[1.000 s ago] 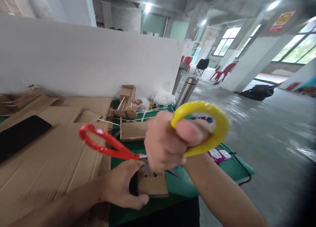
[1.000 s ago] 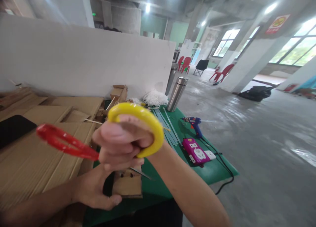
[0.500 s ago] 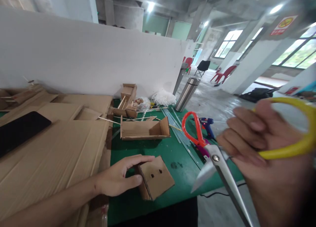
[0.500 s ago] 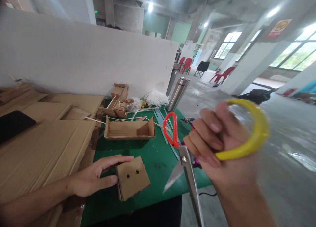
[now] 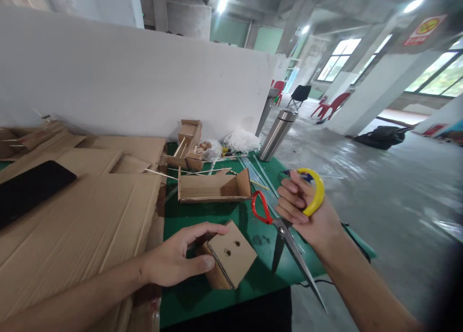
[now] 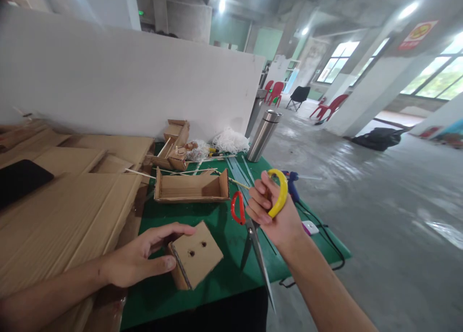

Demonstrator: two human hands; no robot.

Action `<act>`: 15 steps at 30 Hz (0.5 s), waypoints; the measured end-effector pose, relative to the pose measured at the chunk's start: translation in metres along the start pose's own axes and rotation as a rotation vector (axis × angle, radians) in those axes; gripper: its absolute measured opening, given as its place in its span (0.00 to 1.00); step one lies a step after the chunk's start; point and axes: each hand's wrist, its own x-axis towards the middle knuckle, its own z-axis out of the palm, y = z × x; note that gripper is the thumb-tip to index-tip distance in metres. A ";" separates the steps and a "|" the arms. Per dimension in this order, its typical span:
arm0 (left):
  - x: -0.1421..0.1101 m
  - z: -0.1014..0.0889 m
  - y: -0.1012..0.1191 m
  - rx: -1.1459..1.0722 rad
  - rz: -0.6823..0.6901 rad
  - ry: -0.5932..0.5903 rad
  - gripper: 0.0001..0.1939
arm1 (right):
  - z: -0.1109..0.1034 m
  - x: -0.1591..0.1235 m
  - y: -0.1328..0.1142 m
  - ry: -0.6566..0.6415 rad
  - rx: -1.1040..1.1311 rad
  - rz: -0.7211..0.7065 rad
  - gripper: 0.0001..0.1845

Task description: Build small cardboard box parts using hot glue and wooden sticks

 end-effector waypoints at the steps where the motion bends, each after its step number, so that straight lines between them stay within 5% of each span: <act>1: 0.000 0.000 0.000 -0.014 -0.003 -0.001 0.25 | -0.002 0.002 0.002 0.002 -0.002 0.016 0.22; 15: 0.005 -0.002 -0.006 -0.211 -0.101 0.075 0.22 | -0.018 0.033 0.031 0.065 -0.063 0.199 0.17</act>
